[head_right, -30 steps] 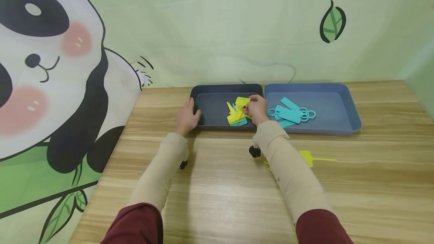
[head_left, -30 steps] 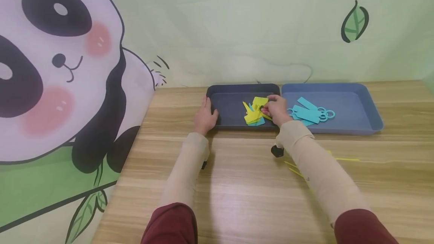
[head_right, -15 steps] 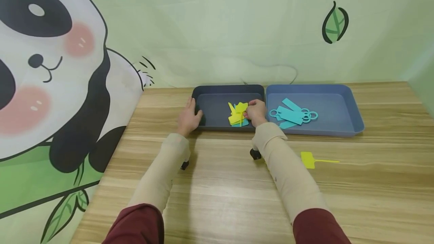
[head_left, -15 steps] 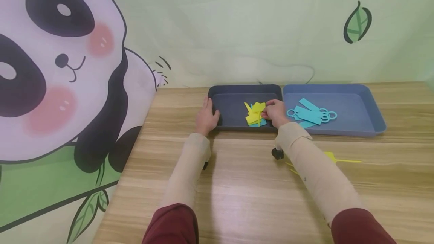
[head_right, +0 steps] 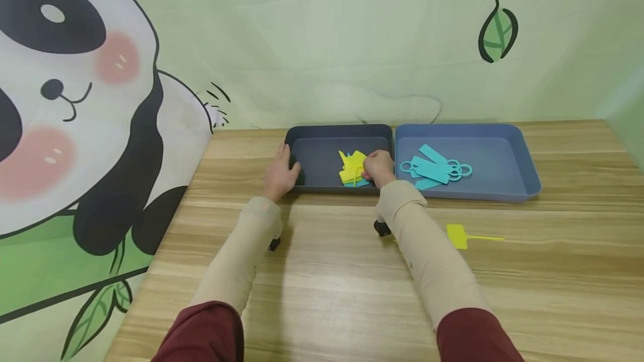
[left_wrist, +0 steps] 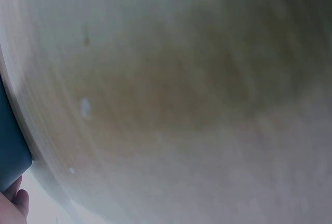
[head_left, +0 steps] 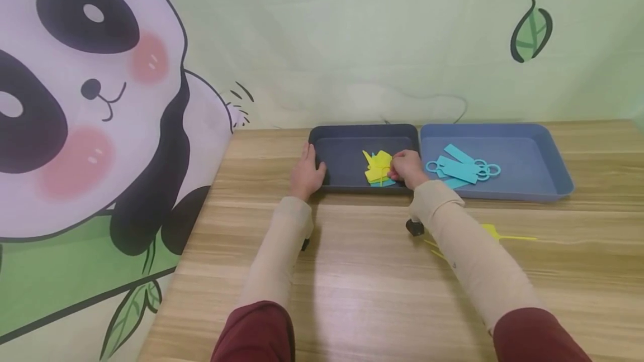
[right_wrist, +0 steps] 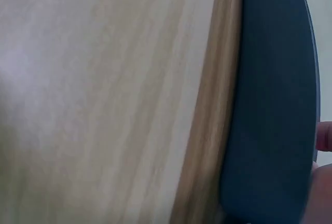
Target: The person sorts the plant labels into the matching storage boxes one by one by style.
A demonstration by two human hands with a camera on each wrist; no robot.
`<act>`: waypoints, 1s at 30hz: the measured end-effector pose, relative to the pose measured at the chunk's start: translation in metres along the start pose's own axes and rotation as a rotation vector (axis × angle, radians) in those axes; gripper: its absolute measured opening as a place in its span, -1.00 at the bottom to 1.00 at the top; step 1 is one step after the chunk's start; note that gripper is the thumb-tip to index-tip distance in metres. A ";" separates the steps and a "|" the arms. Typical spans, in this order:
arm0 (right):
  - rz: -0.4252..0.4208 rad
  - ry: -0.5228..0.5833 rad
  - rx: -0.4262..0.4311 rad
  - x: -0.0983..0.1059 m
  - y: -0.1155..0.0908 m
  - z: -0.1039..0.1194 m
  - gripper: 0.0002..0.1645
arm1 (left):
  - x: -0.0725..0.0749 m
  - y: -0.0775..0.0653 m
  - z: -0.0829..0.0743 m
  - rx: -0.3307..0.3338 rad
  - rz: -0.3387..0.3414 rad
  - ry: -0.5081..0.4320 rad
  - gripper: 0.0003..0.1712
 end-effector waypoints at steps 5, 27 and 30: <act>0.092 0.008 0.022 0.001 -0.003 0.008 -0.54 | -0.001 0.001 -0.001 0.000 0.004 -0.007 -0.28; 0.612 -0.164 0.175 0.027 -0.065 0.018 -0.48 | 0.000 0.001 -0.001 0.002 0.016 -0.013 -0.28; 0.635 -0.176 0.175 0.034 -0.071 0.013 -0.47 | -0.001 0.001 -0.001 0.005 0.028 -0.007 -0.28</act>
Point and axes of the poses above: each hand's wrist, its own y-axis towards the middle knuckle, its own x-axis out of the back of the hand, z = x × y, the point moved 9 cm from there along y, towards the middle knuckle, and after that the axes turned 5 degrees about -z, right-handed, at the moved point
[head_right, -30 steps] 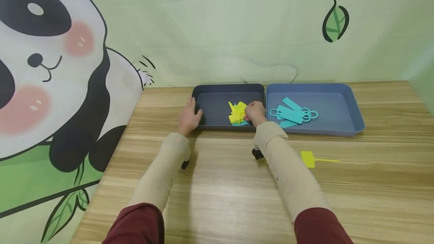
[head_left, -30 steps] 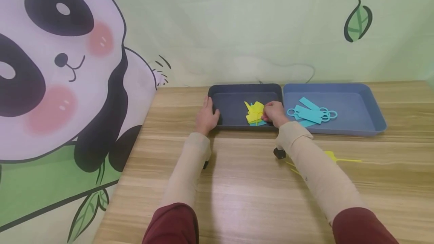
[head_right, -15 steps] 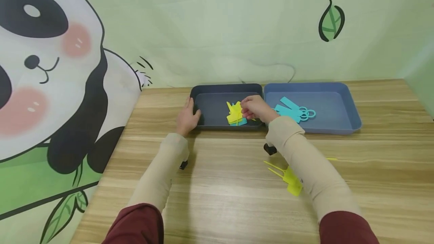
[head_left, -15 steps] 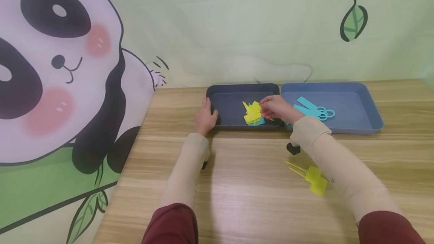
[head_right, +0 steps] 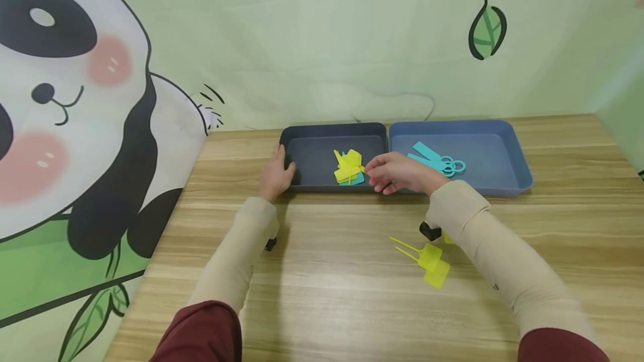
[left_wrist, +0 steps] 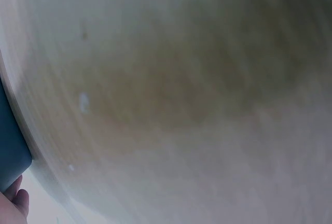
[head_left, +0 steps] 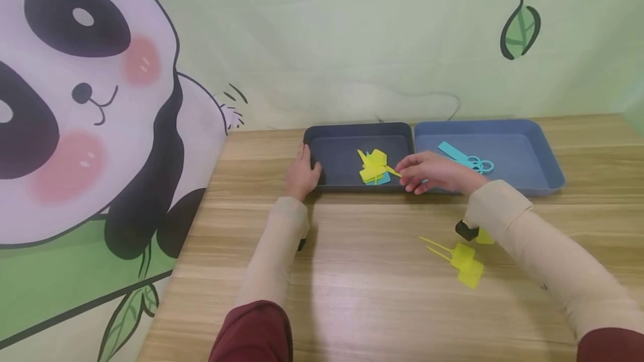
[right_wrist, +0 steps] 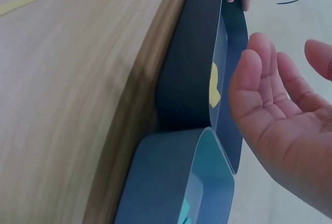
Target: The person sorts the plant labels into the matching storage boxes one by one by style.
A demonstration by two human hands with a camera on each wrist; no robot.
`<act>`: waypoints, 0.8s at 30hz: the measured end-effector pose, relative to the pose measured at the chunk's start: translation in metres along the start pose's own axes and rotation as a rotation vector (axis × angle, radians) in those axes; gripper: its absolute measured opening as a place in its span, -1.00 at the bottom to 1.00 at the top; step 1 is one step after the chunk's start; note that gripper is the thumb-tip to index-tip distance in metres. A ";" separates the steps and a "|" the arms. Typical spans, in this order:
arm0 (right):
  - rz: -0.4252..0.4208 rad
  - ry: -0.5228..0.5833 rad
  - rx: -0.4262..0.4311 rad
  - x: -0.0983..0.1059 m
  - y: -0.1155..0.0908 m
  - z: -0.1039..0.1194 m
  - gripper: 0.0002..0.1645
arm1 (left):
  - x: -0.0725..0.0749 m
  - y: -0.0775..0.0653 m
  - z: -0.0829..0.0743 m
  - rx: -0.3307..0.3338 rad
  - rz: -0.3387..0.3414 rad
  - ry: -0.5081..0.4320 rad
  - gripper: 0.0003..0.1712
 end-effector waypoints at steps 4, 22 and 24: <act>0.019 0.011 -0.001 0.000 -0.011 -0.007 -0.47 | 0.000 0.000 0.000 0.005 0.005 -0.004 -0.27; -0.025 -0.464 0.170 -0.006 -0.056 -0.038 -0.45 | 0.000 0.001 0.000 0.009 0.016 0.011 -0.27; -0.061 -0.549 0.199 -0.007 -0.062 -0.042 -0.41 | 0.000 0.000 0.000 0.008 0.015 0.010 -0.27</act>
Point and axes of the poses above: each hand's wrist, its own y-axis towards the middle knuckle, its own x-axis out of the back of the hand, z = x × y, the point moved 9 cm from there along y, towards the middle knuckle, and after that the axes turned 5 degrees about -z, right-handed, at the moved point
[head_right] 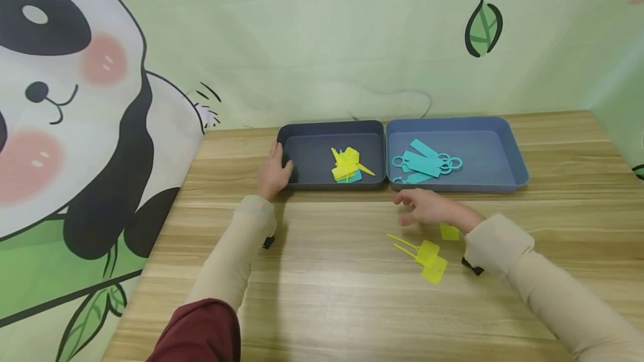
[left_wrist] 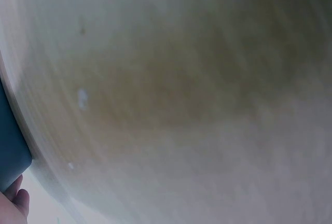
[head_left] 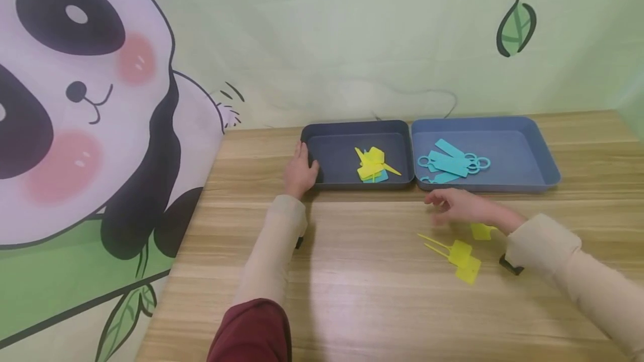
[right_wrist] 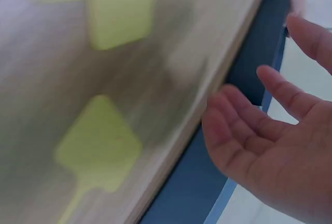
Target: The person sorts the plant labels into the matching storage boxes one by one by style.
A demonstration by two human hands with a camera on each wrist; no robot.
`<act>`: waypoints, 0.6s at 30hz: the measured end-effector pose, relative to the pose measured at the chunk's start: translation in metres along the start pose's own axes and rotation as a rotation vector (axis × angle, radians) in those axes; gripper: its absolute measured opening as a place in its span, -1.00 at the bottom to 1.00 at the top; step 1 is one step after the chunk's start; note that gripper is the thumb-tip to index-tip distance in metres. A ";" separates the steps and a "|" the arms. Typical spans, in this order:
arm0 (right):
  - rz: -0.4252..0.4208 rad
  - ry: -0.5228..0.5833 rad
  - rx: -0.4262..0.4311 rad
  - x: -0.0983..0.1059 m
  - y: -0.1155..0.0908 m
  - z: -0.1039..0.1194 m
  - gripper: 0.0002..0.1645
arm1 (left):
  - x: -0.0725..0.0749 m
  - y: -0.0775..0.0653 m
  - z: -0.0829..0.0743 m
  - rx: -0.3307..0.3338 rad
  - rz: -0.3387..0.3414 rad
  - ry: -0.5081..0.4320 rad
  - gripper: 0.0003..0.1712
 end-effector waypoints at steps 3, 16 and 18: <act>-0.066 -0.096 0.036 -0.001 -0.008 -0.002 -0.38 | 0.001 0.000 -0.001 -0.004 -0.004 0.000 -0.27; -0.239 -0.391 0.121 -0.012 -0.038 0.000 -0.16 | 0.003 -0.001 -0.002 -0.012 -0.011 0.016 -0.28; -0.250 -0.429 0.128 -0.014 -0.043 -0.001 -0.13 | 0.002 -0.001 -0.002 -0.013 -0.012 0.015 -0.28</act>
Point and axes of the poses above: each hand's wrist, its own y-axis towards the middle knuckle, its own x-axis out of the back of the hand, z = x × y, the point moved 9 cm from there along y, towards the middle knuckle, and after that the axes turned 5 degrees about -z, right-handed, at the moved point
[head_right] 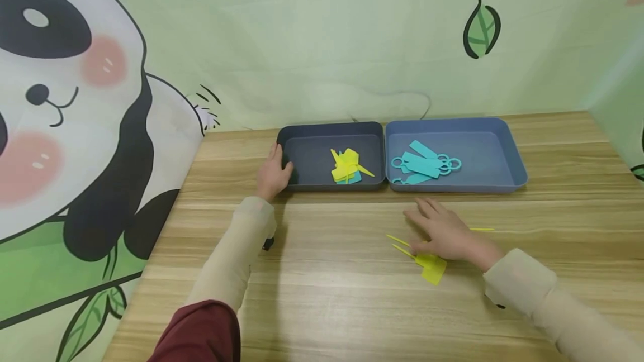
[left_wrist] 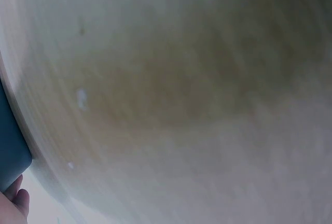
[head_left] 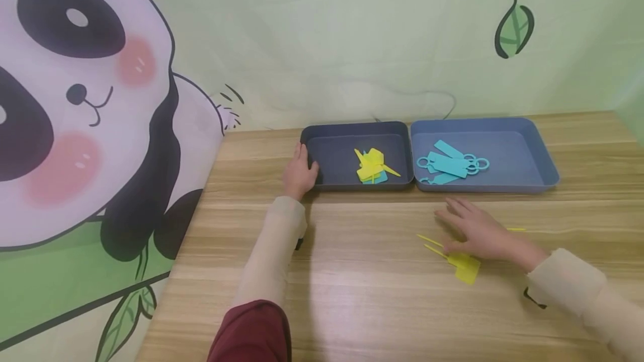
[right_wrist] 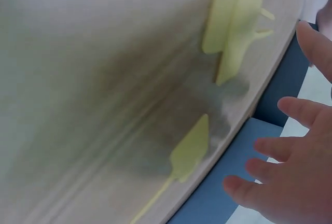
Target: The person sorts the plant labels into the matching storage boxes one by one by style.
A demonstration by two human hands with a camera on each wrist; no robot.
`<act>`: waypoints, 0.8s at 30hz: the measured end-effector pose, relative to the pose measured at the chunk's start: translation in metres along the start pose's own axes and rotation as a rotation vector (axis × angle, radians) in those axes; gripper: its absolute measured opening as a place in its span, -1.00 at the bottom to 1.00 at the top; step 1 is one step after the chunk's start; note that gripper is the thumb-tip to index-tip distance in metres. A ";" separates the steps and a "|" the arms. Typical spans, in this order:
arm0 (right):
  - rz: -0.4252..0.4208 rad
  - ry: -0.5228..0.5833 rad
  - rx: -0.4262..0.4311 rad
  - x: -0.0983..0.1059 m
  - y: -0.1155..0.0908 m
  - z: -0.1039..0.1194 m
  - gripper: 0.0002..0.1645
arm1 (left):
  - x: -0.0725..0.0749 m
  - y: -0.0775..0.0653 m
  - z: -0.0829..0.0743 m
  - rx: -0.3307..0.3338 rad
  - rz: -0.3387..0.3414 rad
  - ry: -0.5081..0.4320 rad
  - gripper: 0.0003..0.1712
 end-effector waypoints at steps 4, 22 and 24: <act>0.018 -0.022 -0.023 -0.006 -0.011 -0.002 -0.09 | -0.001 0.000 0.001 0.006 0.002 -0.003 -0.28; 0.068 0.013 -0.129 -0.021 -0.035 -0.019 -0.08 | -0.002 0.001 0.001 0.009 0.003 -0.008 -0.27; 0.056 0.017 -0.131 -0.020 -0.035 -0.019 -0.10 | -0.002 0.001 0.001 0.006 -0.002 -0.008 -0.28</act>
Point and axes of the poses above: each hand's wrist, its own y-axis towards the middle knuckle, its own x-axis out of the back of the hand, z = x × y, the point moved 9 cm from there along y, towards the middle knuckle, and after that the axes turned 5 degrees about -z, right-handed, at the moved point
